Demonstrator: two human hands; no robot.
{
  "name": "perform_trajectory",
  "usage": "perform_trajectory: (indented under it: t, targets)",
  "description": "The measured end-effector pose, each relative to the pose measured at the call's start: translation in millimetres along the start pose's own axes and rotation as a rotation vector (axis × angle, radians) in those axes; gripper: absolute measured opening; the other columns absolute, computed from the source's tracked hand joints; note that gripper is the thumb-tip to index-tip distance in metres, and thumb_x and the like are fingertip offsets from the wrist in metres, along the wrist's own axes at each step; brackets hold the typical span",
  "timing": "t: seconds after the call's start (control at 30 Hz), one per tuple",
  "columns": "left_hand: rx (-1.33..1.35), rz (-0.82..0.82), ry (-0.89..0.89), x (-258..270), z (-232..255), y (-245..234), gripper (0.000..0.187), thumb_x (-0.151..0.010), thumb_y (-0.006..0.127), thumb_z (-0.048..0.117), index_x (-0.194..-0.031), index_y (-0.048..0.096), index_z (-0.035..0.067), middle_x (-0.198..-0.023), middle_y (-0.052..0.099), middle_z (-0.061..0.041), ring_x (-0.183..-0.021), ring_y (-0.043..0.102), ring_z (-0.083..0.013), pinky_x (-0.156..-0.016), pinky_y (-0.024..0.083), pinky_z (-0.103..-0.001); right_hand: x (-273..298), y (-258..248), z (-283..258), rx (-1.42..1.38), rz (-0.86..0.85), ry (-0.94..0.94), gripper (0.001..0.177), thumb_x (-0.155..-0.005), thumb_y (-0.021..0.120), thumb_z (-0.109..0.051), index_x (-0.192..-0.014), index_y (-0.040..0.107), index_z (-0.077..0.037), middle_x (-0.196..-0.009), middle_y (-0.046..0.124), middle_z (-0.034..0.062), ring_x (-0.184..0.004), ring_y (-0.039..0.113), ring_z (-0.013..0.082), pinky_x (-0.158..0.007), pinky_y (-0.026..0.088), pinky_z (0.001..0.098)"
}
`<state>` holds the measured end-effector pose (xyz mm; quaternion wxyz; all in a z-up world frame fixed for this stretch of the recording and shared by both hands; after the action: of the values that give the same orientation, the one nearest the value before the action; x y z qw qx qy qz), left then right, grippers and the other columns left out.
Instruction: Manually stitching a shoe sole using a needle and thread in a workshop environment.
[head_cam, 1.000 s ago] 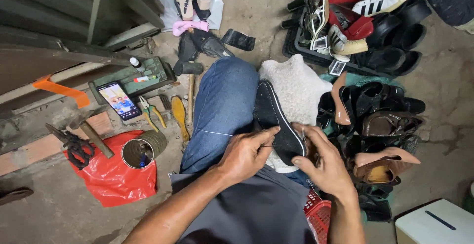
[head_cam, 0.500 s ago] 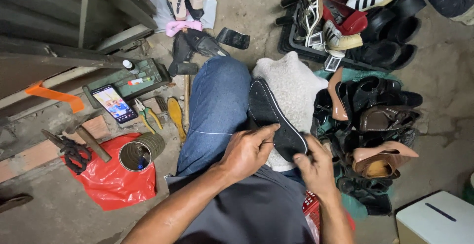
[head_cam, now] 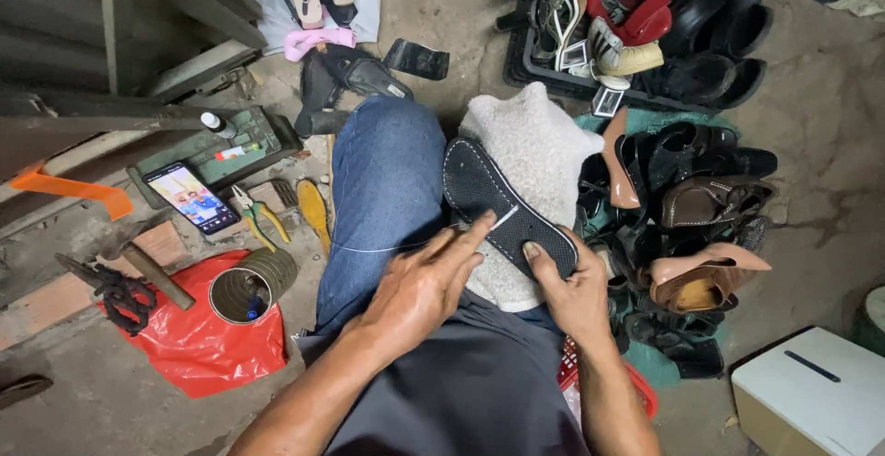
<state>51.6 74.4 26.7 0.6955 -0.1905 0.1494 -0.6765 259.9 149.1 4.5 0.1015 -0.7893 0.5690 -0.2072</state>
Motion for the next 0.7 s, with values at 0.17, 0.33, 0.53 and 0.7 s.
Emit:
perform_trajectory:
  t: [0.17,0.33,0.53,0.7]
  targets:
    - [-0.071,0.070,0.082,-4,-1,4,0.036,-0.105,0.050,0.020,-0.136,0.066,0.022,-0.087,0.070,-0.010,-0.075,0.073,-0.0386,-0.055,0.058,-0.049,0,1,-5,-0.012,0.010,-0.002,0.007,-0.088,0.074,-0.007,-0.082,0.072,-0.006,-0.068,0.060,0.0017,-0.065,0.052,0.0103,-0.052,0.043,0.0239]
    - [-0.055,0.075,0.101,-6,-1,3,0.037,-0.103,0.050,0.018,-0.136,0.067,0.024,-0.082,0.066,-0.007,-0.069,0.072,-0.0356,-0.054,0.059,-0.045,0,2,-8,-0.022,0.018,-0.012,0.010,-0.089,0.074,-0.005,-0.079,0.071,-0.004,-0.068,0.061,0.0044,-0.065,0.051,0.0118,-0.054,0.044,0.0247]
    - [-0.080,0.090,0.111,-5,3,0,0.037,-0.102,0.051,0.016,-0.134,0.069,0.022,-0.080,0.065,-0.006,-0.065,0.071,-0.0331,-0.052,0.058,-0.044,0,2,-6,-0.018,0.007,-0.027,0.010,-0.089,0.074,-0.006,-0.080,0.071,-0.005,-0.068,0.061,0.0036,-0.066,0.053,0.0112,-0.055,0.044,0.0243]
    - [-0.024,-0.053,0.063,-11,2,-11,0.038,-0.100,0.052,0.008,-0.133,0.070,0.016,-0.082,0.073,-0.012,-0.066,0.075,-0.0329,-0.052,0.060,-0.043,5,1,-15,0.110,-0.027,-0.099,0.010,-0.089,0.075,-0.010,-0.084,0.070,-0.004,-0.073,0.066,0.0120,-0.066,0.057,0.0175,-0.054,0.045,0.0322]
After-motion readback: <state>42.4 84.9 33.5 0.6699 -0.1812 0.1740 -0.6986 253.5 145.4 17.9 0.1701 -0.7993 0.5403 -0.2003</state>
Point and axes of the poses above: each hand's wrist, its own x-axis away from the middle knuckle, its own y-axis out of the palm, z = x × y, the point moved 3 cm from there along -x, towards the middle knuckle
